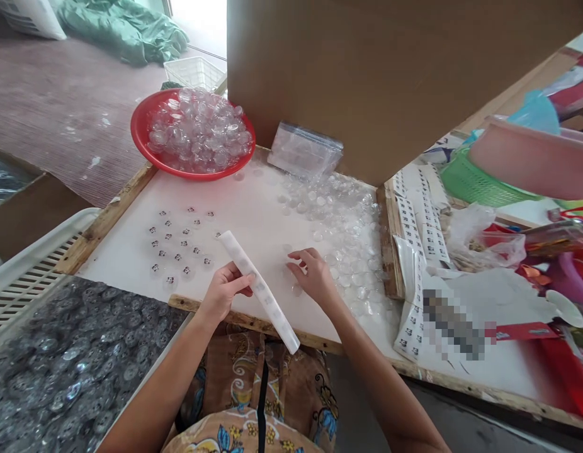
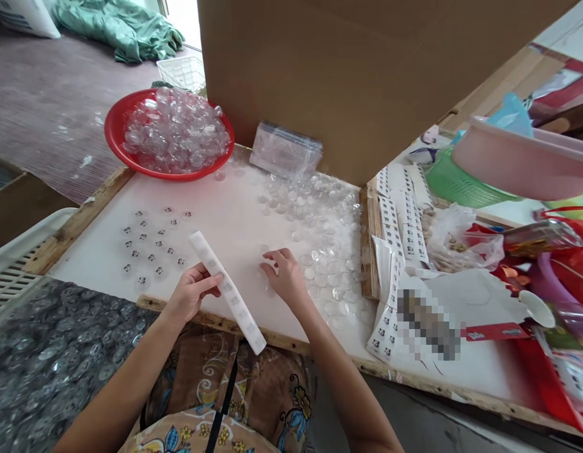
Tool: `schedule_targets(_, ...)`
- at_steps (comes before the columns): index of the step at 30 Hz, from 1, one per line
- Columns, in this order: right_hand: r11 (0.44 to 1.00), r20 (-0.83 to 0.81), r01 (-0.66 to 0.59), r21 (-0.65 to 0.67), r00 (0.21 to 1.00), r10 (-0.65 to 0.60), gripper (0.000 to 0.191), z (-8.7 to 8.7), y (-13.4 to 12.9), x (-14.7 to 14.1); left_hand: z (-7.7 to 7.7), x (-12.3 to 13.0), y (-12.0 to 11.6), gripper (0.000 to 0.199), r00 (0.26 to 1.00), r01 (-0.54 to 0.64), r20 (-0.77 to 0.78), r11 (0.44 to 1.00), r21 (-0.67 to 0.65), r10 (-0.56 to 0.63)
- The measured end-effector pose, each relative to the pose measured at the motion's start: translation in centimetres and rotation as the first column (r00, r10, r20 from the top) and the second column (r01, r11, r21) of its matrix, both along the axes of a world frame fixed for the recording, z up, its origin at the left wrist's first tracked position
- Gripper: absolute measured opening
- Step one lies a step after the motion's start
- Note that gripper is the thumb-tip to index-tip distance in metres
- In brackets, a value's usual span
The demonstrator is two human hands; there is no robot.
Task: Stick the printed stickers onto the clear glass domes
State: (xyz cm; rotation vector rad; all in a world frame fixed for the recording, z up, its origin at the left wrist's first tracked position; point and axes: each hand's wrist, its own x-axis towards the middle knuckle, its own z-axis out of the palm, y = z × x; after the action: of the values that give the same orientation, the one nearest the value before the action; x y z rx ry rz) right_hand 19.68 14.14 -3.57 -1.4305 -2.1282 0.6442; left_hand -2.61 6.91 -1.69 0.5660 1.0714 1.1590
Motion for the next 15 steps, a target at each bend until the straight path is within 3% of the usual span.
schedule_targets(4,0.995,0.157,-0.081,0.055,0.985,0.072,0.031,0.1,1.3,-1.0,-0.1,-0.1,0.0,0.028,1.0,0.003,0.001,1.0,0.004,-0.003)
schedule_targets(7,0.99,0.199,-0.127,0.057,0.974,0.113,0.027,-0.2,1.7,-1.6,-0.3,-0.1,-0.1,0.028,1.0,-0.008,0.007,1.0,0.017,0.008)
schedule_targets(12,0.998,-0.015,-0.054,0.024,0.998,0.055,0.023,-0.3,2.1,-1.0,-0.4,0.0,-0.2,0.027,1.0,-0.002,0.006,0.999,0.036,0.002)
schedule_targets(15,0.996,-0.119,0.037,-0.081,0.992,-0.046,0.023,-0.4,2.8,-0.6,-0.3,0.0,-0.2,0.028,1.0,-0.005,0.003,0.999,0.034,0.005)
